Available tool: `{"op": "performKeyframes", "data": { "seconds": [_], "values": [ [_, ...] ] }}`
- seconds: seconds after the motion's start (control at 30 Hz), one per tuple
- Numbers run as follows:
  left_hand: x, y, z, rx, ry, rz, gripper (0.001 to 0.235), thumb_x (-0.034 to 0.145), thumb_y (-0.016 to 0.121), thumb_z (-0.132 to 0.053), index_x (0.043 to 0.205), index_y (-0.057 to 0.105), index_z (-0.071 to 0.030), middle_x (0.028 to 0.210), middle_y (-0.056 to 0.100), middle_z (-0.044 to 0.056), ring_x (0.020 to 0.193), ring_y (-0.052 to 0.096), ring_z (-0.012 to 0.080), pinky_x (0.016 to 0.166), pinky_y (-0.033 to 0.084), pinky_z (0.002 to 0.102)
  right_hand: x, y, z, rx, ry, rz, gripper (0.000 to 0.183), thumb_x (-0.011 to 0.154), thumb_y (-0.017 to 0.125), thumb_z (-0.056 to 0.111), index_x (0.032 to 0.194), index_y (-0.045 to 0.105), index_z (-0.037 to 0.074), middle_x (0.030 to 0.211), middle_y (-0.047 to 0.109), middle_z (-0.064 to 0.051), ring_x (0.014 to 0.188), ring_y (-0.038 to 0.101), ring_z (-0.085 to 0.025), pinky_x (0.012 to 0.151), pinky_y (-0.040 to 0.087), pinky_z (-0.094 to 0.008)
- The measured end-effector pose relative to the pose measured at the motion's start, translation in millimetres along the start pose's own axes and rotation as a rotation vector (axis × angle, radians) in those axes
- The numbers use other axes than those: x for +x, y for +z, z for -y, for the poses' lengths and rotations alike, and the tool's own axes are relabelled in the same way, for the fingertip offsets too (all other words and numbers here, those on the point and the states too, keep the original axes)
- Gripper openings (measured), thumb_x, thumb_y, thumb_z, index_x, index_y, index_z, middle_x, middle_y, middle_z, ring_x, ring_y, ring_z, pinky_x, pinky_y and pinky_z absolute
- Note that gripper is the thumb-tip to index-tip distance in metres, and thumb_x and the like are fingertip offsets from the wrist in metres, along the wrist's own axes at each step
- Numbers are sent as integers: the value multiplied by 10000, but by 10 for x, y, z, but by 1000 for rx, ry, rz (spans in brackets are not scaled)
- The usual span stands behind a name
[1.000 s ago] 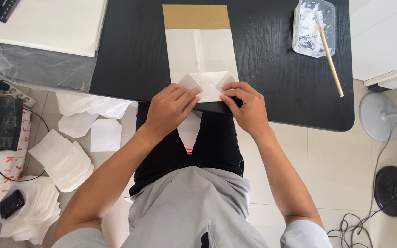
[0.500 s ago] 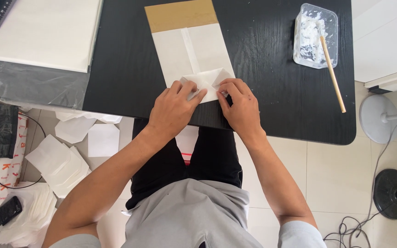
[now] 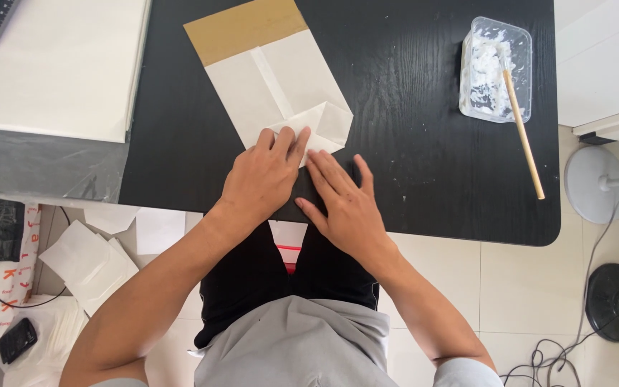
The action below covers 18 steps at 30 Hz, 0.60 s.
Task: The person applies white adhesive to a folded white paper piece using a brush, then presses the glued edges together to form a small box-like shape. The person repeats the gluing and pressing steps on another edge of the same piece.
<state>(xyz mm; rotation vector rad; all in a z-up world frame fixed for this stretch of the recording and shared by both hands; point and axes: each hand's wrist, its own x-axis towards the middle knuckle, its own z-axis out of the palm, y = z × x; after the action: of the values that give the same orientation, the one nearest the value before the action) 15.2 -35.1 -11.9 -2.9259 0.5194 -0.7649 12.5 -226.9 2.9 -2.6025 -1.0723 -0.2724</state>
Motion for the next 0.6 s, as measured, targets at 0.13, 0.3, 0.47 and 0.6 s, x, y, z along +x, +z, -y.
{"op": "performKeyframes", "data": {
  "seconds": [0.13, 0.3, 0.47, 0.6],
  "values": [
    [45, -36, 50, -27, 20, 50, 392, 997, 493, -171, 1350, 653, -110, 940, 532, 53, 797, 539, 146, 527, 513, 179, 20, -77, -137, 5, 77, 46, 622, 1025, 607, 465, 1486, 542, 52, 1567, 526, -118, 1442, 489, -226, 1202, 148, -595],
    [89, -68, 68, -85, 15, 121, 399, 1012, 475, -159, 1366, 641, -79, 975, 538, 76, 832, 551, 169, 574, 529, 210, -20, -80, -383, -113, 215, 40, 617, 1041, 556, 547, 1454, 575, 90, 1548, 552, -66, 1443, 483, -168, 1158, 110, -583],
    [134, -1, 128, -92, 9, 147, 397, 1019, 483, -171, 1377, 637, -96, 994, 523, 68, 854, 548, 171, 616, 533, 220, -281, -183, -956, -142, 325, -25, 592, 1055, 576, 515, 1467, 577, 91, 1542, 556, -91, 1440, 491, -220, 1118, 207, -568],
    [108, -23, 203, -204, -18, 68, 466, 1046, 512, -265, 1475, 566, -93, 1099, 558, 96, 921, 587, 220, 786, 559, 291, -788, -393, -1656, -240, 782, 6, 690, 1110, 469, 556, 1560, 451, 33, 1643, 400, -161, 1497, 373, -342, 1063, 277, -628]
  ]
}}
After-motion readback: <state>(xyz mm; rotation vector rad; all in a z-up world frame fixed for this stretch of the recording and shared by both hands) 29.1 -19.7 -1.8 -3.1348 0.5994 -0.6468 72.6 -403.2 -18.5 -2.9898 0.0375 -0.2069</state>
